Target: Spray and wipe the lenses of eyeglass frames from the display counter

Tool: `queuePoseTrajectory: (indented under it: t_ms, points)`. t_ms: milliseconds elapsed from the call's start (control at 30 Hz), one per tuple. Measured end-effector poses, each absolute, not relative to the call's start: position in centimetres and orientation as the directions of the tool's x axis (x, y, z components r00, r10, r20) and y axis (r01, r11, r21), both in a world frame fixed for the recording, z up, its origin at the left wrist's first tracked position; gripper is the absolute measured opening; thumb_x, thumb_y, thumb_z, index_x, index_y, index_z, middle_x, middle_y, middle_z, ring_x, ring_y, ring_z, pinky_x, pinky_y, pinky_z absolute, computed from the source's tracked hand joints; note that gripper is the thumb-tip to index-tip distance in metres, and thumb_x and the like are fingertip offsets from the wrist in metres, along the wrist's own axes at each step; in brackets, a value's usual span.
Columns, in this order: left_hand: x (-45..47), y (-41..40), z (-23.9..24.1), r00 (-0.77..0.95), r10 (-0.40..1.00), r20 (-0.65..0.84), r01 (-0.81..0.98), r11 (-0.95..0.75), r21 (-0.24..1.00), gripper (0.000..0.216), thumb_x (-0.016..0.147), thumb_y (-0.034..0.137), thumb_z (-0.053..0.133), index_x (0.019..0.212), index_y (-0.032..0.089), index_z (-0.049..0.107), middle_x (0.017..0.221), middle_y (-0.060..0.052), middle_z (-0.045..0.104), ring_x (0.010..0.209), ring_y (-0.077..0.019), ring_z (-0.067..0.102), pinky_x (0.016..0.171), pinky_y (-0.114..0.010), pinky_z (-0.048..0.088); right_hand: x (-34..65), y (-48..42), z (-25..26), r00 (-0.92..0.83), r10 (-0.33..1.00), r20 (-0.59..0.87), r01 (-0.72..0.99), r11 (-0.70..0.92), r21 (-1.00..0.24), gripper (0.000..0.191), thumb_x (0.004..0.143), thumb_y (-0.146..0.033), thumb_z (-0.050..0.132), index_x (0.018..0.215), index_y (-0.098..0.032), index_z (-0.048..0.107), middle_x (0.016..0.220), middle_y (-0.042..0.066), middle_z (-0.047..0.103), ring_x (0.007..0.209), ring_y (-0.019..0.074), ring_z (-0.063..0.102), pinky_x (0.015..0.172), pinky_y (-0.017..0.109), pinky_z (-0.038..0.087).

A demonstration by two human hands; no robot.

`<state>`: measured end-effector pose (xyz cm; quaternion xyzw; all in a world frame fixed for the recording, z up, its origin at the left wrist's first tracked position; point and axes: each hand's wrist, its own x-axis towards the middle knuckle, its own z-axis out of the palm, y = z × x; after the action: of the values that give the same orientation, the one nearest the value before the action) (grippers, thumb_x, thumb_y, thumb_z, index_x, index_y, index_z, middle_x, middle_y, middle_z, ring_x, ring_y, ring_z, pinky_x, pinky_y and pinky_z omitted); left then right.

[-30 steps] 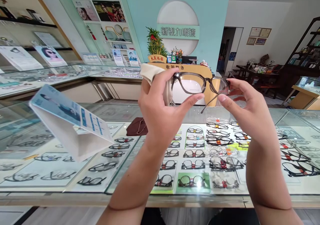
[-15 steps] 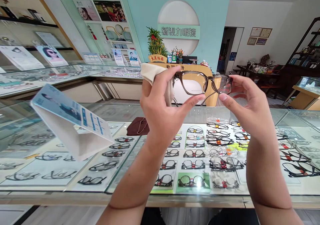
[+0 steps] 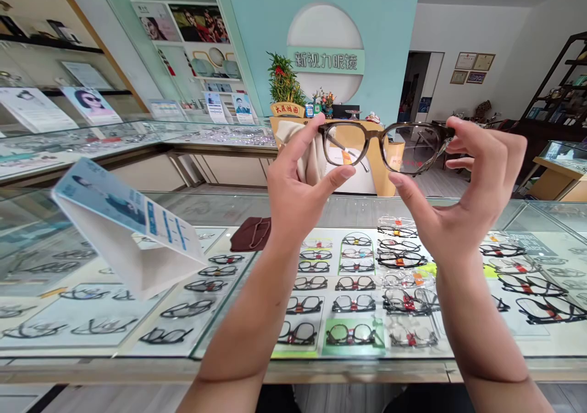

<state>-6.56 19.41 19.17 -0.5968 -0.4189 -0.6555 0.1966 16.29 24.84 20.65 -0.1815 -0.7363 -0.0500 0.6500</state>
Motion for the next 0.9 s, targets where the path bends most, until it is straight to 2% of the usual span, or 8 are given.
queuePoseTrajectory:
  t_ms: [167,333,467,633,767,900]
  points:
    - [-6.8,19.9,19.0,-0.215,0.259,0.942,0.736,-0.591,0.33,0.078,0.078,0.074,0.083,0.143,0.034,0.066,0.149,-0.005,0.068,0.149,-0.0353,0.058,0.132,-0.057,0.041,16.4,25.0,20.6,-0.096,0.139,0.986,0.362,0.927,-0.096,0.071,0.095,-0.053,0.073,0.157,-0.036,0.045,0.138,0.015,0.052,0.137,0.043,0.05,0.105,0.067,0.055]
    - [-6.4,20.0,18.8,-0.22,0.224,0.95,0.782,-0.541,0.309,0.078,0.077,0.07,0.086,0.143,0.032,0.065,0.147,-0.008,0.069,0.147,-0.0362,0.059,0.13,-0.058,0.043,16.6,24.4,20.7,-0.115,0.215,0.97,0.379,0.912,-0.157,0.074,0.092,-0.056,0.077,0.156,-0.037,0.046,0.141,0.016,0.054,0.137,0.0453,0.049,0.107,0.068,0.054]
    - [-6.2,20.0,18.7,-0.223,0.162,0.961,0.812,-0.515,0.275,0.075,0.079,0.063,0.088,0.144,0.035,0.062,0.147,-0.007,0.067,0.15,-0.0362,0.056,0.131,-0.059,0.04,16.6,24.2,20.6,-0.146,0.256,0.955,0.392,0.902,-0.182,0.078,0.091,-0.06,0.075,0.16,-0.041,0.041,0.145,0.016,0.055,0.14,0.0479,0.047,0.106,0.07,0.054]
    - [-6.4,20.1,18.6,-0.269,0.162,0.949,0.806,-0.502,0.314,0.085,0.073,0.064,0.093,0.145,0.034,0.06,0.149,-0.009,0.066,0.152,-0.0392,0.053,0.132,-0.062,0.037,16.4,24.4,20.4,-0.164,0.283,0.945,0.371,0.905,-0.207,0.079,0.092,-0.06,0.074,0.161,-0.041,0.04,0.151,0.017,0.054,0.145,0.0493,0.044,0.106,0.07,0.053]
    - [-6.2,20.2,18.5,-0.287,0.131,0.949,0.81,-0.496,0.313,0.083,0.074,0.065,0.091,0.144,0.034,0.06,0.149,-0.009,0.065,0.152,-0.0393,0.052,0.131,-0.063,0.038,16.1,24.2,20.5,-0.172,0.32,0.932,0.316,0.914,-0.255,0.082,0.094,-0.057,0.073,0.165,-0.042,0.036,0.157,0.015,0.049,0.149,0.0478,0.041,0.108,0.07,0.053]
    - [-5.6,19.8,18.3,-0.294,0.072,0.953,0.843,-0.45,0.294,0.078,0.082,0.069,0.083,0.146,0.032,0.056,0.15,-0.008,0.064,0.156,-0.0382,0.049,0.131,-0.063,0.04,15.8,23.9,20.7,-0.158,0.368,0.916,0.286,0.905,-0.314,0.076,0.099,-0.049,0.066,0.167,-0.044,0.031,0.158,0.014,0.049,0.141,0.0408,0.053,0.099,0.062,0.06]
